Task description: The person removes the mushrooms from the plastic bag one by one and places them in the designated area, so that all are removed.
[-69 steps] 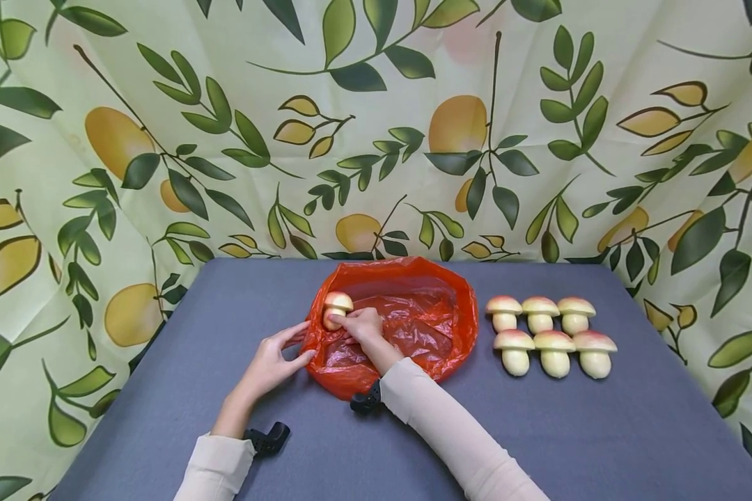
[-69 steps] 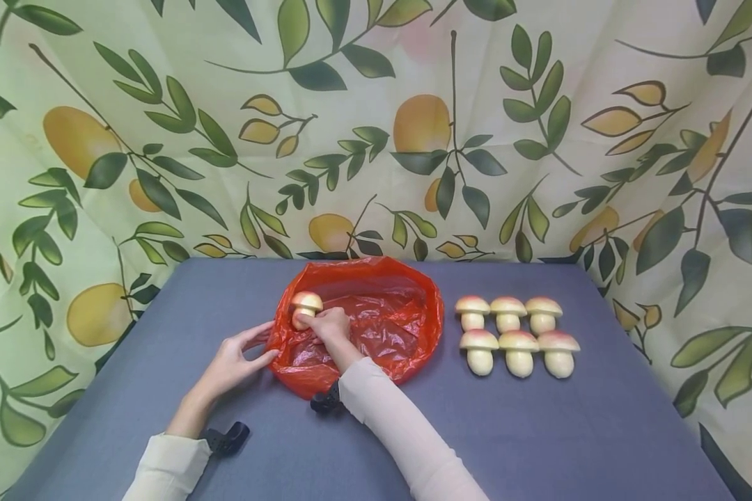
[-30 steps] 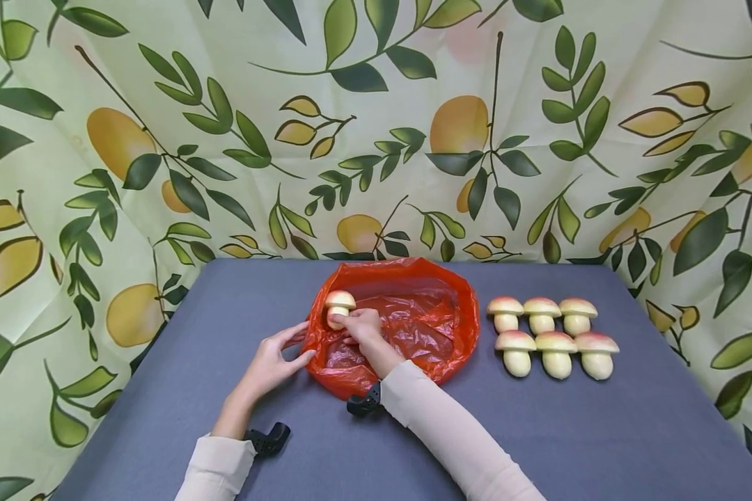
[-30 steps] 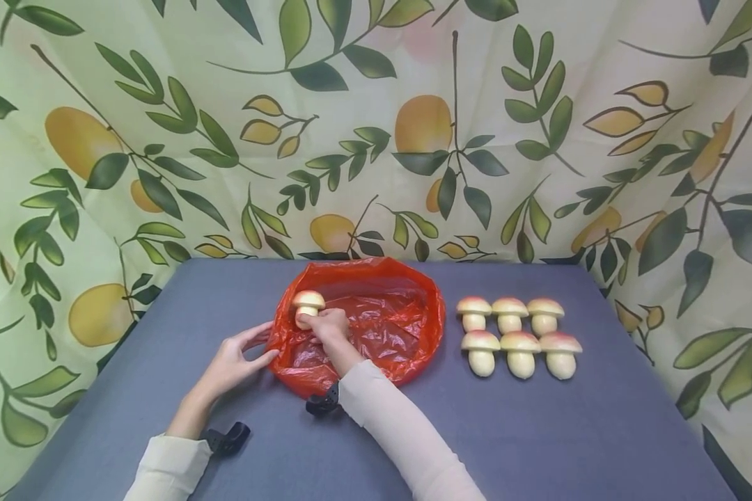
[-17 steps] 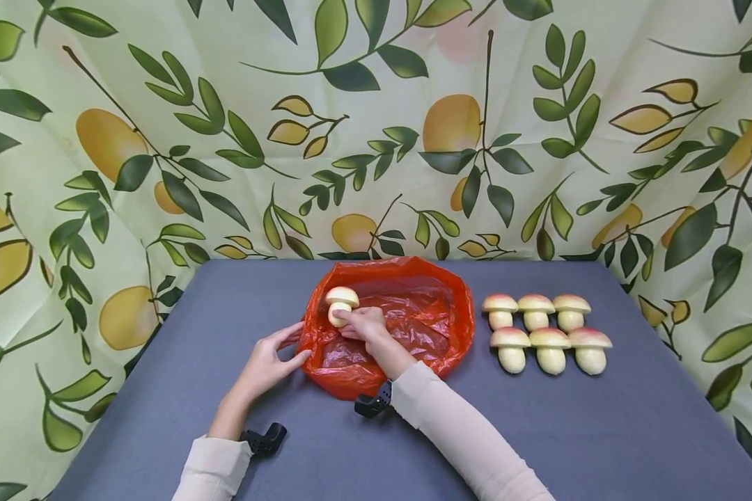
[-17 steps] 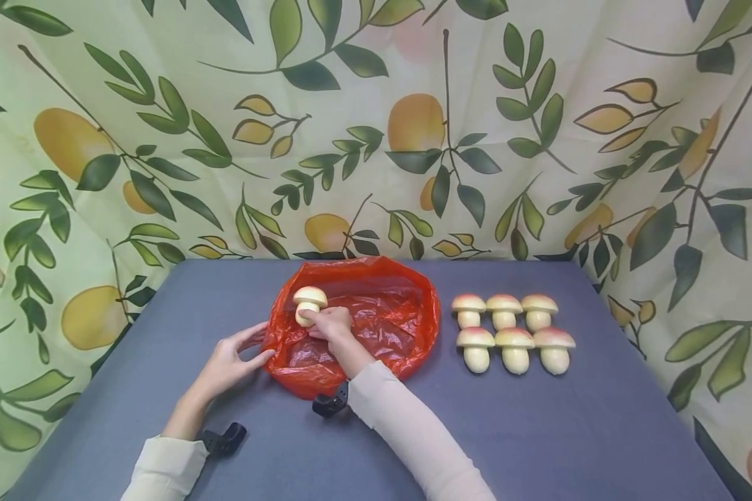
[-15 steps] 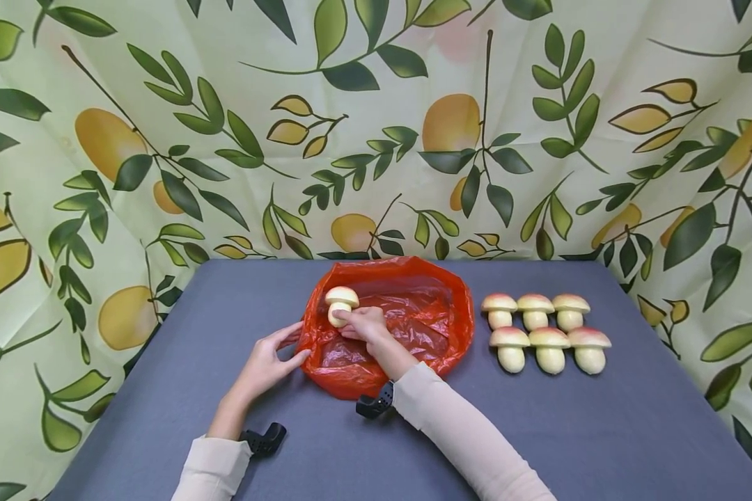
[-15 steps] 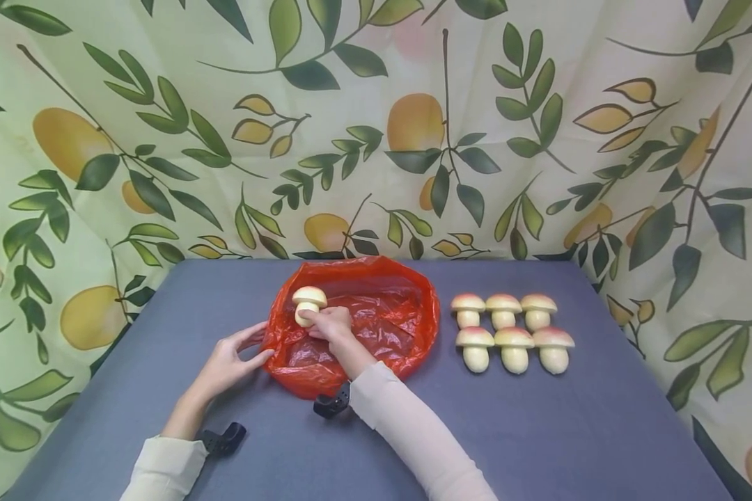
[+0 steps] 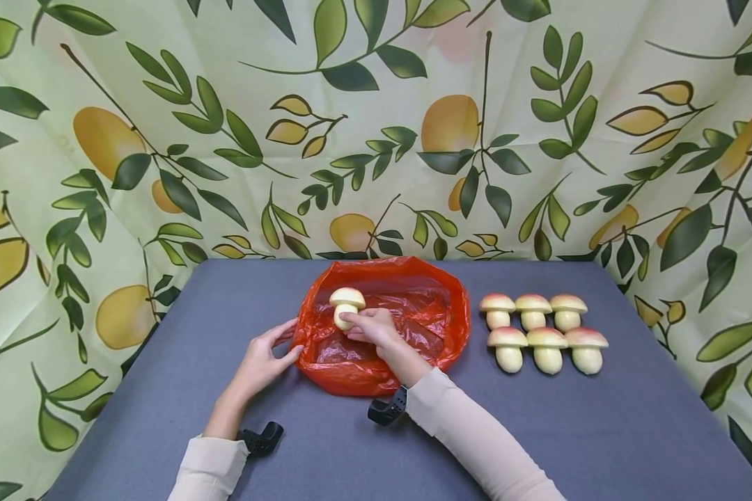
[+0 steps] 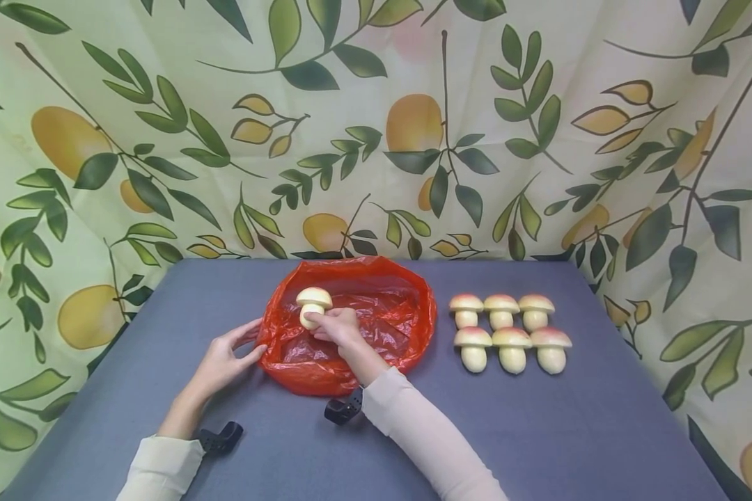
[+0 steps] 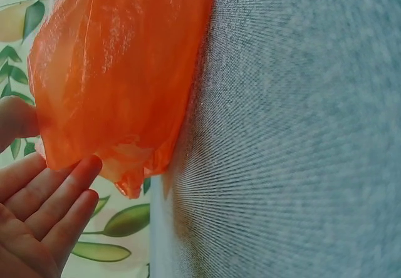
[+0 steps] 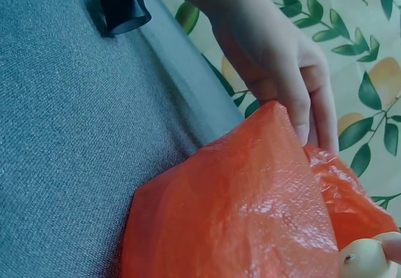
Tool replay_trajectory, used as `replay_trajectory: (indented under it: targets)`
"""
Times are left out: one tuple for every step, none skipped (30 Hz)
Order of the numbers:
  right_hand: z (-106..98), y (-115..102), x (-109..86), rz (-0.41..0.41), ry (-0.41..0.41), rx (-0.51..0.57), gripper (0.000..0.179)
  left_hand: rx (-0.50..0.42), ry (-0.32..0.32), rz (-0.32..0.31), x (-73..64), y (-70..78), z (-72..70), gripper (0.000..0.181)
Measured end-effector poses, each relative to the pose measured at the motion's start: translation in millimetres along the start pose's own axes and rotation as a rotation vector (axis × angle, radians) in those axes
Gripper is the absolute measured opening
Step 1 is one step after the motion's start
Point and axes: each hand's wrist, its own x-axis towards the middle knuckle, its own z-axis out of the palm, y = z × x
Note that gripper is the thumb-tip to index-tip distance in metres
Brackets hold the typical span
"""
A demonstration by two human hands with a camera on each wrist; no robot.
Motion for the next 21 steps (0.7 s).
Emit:
replay_trajectory:
  targets:
    - [-0.8, -0.4, -1.1, 0.000, -0.002, -0.002, 0.035, 0.004, 0.001, 0.002, 0.1, 0.0, -0.1, 0.048]
    - [-1.6, -0.7, -2.2, 0.000, -0.005, -0.004, 0.035, 0.007, 0.003, 0.007, 0.1, 0.0, -0.2, 0.047]
    - [-2.5, -1.1, -3.4, 0.000, -0.008, -0.006, 0.035, 0.008, 0.006, 0.014, 0.2, 0.1, -0.2, 0.047]
    - [-3.4, -1.5, -4.7, -0.002, -0.012, -0.009, 0.035, 0.010, 0.011, 0.021, 0.1, 0.0, -0.1, 0.047]
    - [-4.4, -1.9, -6.2, -0.004, -0.018, -0.013, 0.034, 0.013, 0.017, 0.027, 0.0, 0.0, 0.0, 0.047]
    - [-5.5, -2.5, -7.8, -0.007, -0.025, -0.014, 0.034, 0.017, 0.023, 0.033, -0.2, -0.2, 0.2, 0.048]
    - [-6.5, -3.2, -9.5, -0.009, -0.033, -0.015, 0.033, 0.023, 0.031, 0.038, -0.4, -0.4, 0.3, 0.048]
    - [-7.6, -3.7, -11.0, -0.014, -0.041, -0.015, 0.033, 0.029, 0.039, 0.040, -0.5, -0.7, 0.4, 0.048]
    - [-8.6, -4.2, -12.4, -0.023, -0.049, -0.016, 0.033, 0.035, 0.046, 0.042, -0.7, -1.0, 0.4, 0.048]
    - [-9.7, -4.6, -13.7, -0.032, -0.057, -0.017, 0.033, 0.040, 0.053, 0.043, -0.8, -1.3, 0.5, 0.049]
    - [-10.8, -4.8, -14.9, -0.039, -0.063, -0.020, 0.033, 0.046, 0.059, 0.042, -0.9, -1.6, 0.5, 0.049]
    - [-12.0, -5.0, -16.2, -0.039, -0.064, -0.024, 0.033, 0.050, 0.063, 0.042, -1.0, -1.9, 0.5, 0.049]
    - [-13.4, -5.2, -17.4, -0.040, -0.063, -0.031, 0.034, 0.050, 0.065, 0.039, -1.0, -2.1, 0.5, 0.049]
    - [-14.7, -5.3, -18.6, -0.040, -0.064, -0.035, 0.034, 0.049, 0.065, 0.037, -1.0, -2.4, 0.5, 0.049]
    - [-16.1, -5.5, -19.8, -0.040, -0.063, -0.042, 0.035, 0.048, 0.064, 0.036, -1.0, -2.6, 0.6, 0.049]
    - [-17.5, -5.7, -21.0, -0.038, -0.062, -0.044, 0.035, 0.048, 0.063, 0.034, -1.0, -2.9, 0.7, 0.049]
    - [-19.0, -6.0, -22.1, -0.036, -0.061, -0.046, 0.036, 0.046, 0.061, 0.034, -0.8, -3.0, 0.7, 0.049]
    - [-20.3, -6.4, -23.2, -0.039, -0.063, -0.045, 0.036, 0.046, 0.060, 0.034, -0.5, -2.9, 0.7, 0.049]
    - [-21.6, -6.7, -24.1, -0.044, -0.065, -0.044, 0.035, 0.044, 0.058, 0.032, -0.3, -2.9, 0.7, 0.049]
    - [-22.9, -7.0, -25.0, -0.048, -0.069, -0.042, 0.035, 0.044, 0.057, 0.030, 0.0, -2.7, 0.7, 0.048]
    - [-24.0, -7.3, -25.9, -0.058, -0.073, -0.043, 0.034, 0.043, 0.057, 0.029, 0.3, -2.5, 0.6, 0.048]
